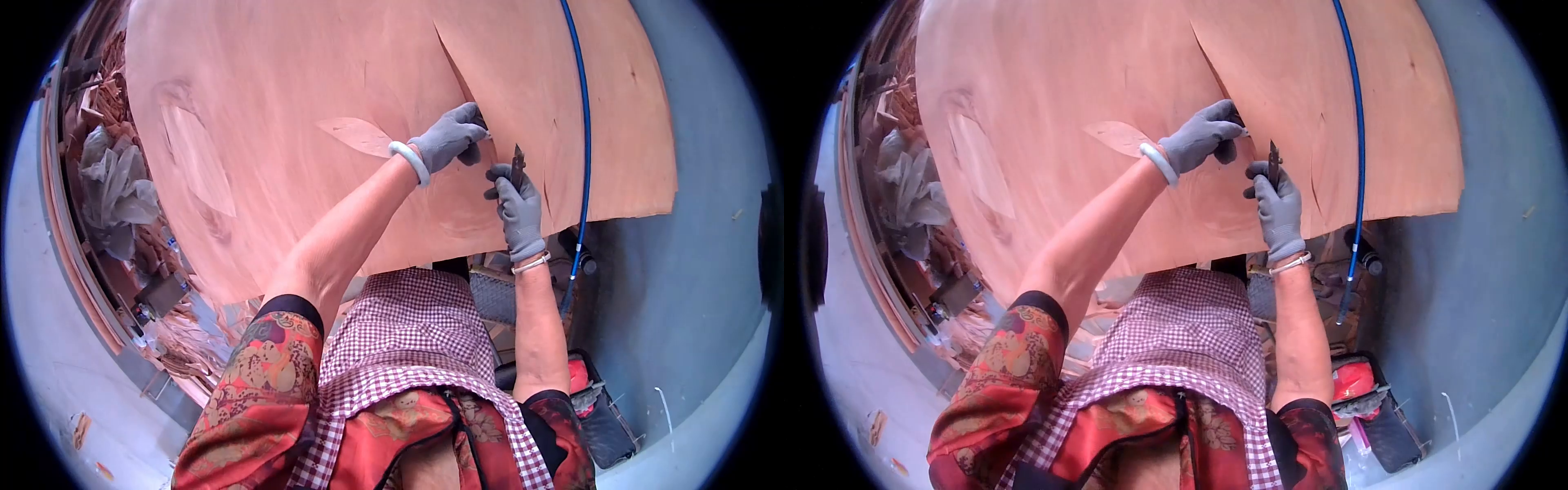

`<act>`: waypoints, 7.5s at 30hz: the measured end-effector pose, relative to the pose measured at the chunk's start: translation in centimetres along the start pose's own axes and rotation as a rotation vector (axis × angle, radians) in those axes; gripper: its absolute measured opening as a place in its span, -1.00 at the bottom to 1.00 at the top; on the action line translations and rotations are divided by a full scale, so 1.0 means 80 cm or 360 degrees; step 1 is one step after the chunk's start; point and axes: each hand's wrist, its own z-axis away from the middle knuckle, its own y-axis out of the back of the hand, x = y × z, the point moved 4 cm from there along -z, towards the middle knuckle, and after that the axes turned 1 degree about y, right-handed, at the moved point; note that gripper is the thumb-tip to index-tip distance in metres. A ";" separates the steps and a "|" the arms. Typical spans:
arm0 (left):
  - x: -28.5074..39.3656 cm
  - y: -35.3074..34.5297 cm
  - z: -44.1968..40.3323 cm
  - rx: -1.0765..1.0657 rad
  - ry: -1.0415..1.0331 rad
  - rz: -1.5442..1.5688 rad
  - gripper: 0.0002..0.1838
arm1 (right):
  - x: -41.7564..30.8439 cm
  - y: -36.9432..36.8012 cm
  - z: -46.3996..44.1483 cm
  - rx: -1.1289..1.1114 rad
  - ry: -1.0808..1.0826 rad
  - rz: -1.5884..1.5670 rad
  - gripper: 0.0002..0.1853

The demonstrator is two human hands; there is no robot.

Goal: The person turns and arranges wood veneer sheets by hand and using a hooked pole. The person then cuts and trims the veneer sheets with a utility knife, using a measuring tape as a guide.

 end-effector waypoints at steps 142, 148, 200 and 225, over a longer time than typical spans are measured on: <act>-0.925 0.082 1.090 0.2607 0.0381 0.1039 -0.79 | 0.033 -0.474 0.341 -0.0226 0.0521 0.0530 -0.76; -0.884 0.159 1.066 0.2039 0.0391 0.0668 -0.77 | 0.059 -0.639 0.330 -0.0266 0.0502 0.0429 -0.78; -0.798 0.795 1.787 0.3007 -0.0512 0.0616 -0.82 | 0.535 -1.716 0.957 -0.1719 -0.0087 0.0214 -0.79; -0.788 1.089 2.329 0.3564 0.0182 -0.0328 -0.72 | 0.987 -1.954 1.478 -0.2462 -0.1498 0.1426 -0.82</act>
